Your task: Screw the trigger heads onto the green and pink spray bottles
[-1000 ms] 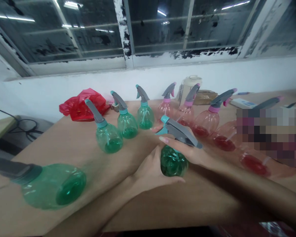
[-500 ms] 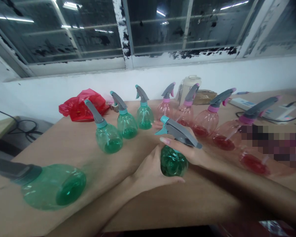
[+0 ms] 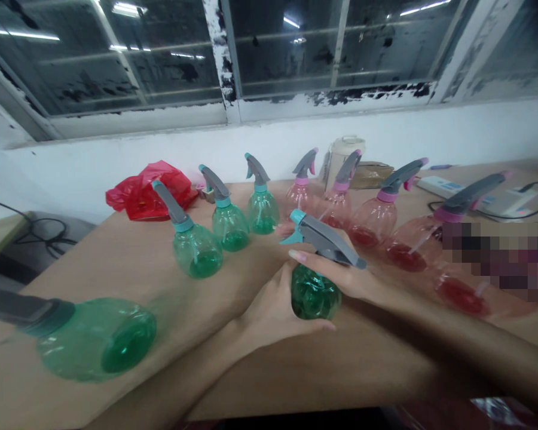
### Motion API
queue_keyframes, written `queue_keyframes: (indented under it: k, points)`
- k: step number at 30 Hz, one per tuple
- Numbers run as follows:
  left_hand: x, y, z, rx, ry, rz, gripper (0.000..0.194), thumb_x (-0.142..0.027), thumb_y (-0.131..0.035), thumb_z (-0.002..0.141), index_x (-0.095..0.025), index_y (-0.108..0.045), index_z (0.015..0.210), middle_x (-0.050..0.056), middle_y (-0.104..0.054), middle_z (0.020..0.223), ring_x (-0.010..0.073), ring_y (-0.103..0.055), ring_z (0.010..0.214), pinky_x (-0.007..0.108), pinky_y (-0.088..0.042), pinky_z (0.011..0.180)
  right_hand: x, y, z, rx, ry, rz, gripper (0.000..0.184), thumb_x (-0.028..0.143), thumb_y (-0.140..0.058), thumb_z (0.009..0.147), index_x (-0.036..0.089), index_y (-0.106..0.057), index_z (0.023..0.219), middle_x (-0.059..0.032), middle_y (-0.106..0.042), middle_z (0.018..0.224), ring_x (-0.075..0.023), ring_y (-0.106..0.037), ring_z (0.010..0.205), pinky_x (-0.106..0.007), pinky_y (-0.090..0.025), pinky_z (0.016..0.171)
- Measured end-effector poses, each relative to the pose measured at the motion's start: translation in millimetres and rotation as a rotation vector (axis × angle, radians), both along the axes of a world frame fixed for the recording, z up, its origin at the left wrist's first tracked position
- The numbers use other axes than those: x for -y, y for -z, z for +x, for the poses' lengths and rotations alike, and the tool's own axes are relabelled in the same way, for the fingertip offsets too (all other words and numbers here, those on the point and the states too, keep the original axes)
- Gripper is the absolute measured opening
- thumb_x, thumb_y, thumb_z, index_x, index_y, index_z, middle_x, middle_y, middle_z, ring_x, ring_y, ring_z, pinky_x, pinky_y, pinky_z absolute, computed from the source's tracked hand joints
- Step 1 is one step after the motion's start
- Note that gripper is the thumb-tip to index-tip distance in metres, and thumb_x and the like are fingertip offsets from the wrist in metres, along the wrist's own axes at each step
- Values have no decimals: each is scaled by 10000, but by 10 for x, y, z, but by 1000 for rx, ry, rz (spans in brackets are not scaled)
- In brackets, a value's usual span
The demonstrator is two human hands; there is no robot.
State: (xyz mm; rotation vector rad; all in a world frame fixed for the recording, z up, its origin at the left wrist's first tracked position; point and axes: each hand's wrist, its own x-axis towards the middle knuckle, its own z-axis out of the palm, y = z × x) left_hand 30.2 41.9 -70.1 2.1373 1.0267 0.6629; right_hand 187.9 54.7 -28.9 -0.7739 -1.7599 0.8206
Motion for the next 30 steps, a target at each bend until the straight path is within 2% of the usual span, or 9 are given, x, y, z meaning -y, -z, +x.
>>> queue_keyframes:
  k: [4, 8, 12, 17, 21, 25, 30]
  points:
    - [3, 9, -2, -12, 2, 8, 1037, -504, -795, 566, -242, -229, 1394, 121, -483, 1327, 366, -459, 1236, 537, -413, 990, -28, 29, -2, 9, 13, -17, 152, 354, -625, 805, 269, -634, 931, 18, -663, 783, -169, -644, 759, -348, -513, 762]
    - [-8, 72, 4, 10, 20, 35, 1128, -519, -800, 555, -275, -129, 1428, 121, -396, 1410, 356, -420, 1272, 522, -406, 1005, 0, 40, -12, 69, 62, -41, 170, 422, -591, 826, 252, -599, 822, 41, -561, 626, -130, -554, 580, -299, -483, 616]
    - [5, 73, 18, 13, 25, 57, 1152, -492, -813, 549, -267, -115, 1437, 126, -368, 1432, 367, -383, 1296, 533, -386, 1022, 20, 20, -2, 93, 93, -4, 192, 419, -567, 843, 242, -601, 777, 39, -543, 614, -127, -537, 592, -293, -464, 612]
    - [17, 6, 16, -18, 7, 19, 1051, -504, -793, 573, -247, -214, 1411, 134, -447, 1365, 389, -438, 1248, 556, -410, 984, -14, 30, 10, 20, 31, -26, 157, 381, -591, 831, 266, -620, 933, 22, -646, 785, -147, -607, 717, -323, -498, 738]
    - [4, 14, 9, -25, -8, 24, 1027, -526, -789, 565, -223, -252, 1386, 140, -494, 1312, 375, -490, 1201, 552, -427, 967, -10, 66, -3, -23, 82, 21, 223, 363, -606, 819, 261, -628, 1016, 8, -668, 893, -156, -626, 787, -326, -494, 760]
    - [12, 10, 11, -35, -17, 13, 1033, -511, -786, 577, -237, -224, 1399, 133, -477, 1329, 375, -469, 1223, 546, -438, 955, 9, 86, -13, -13, 176, 73, 213, 353, -619, 807, 245, -646, 989, 12, -636, 806, -148, -600, 706, -312, -482, 696]
    - [25, -1, 19, -51, -35, 3, 1038, -502, -787, 579, -243, -212, 1403, 121, -489, 1314, 381, -487, 1201, 546, -454, 940, 16, 66, -13, -8, 159, 67, 229, 347, -622, 803, 235, -647, 1001, 14, -616, 753, -136, -578, 641, -295, -468, 633]
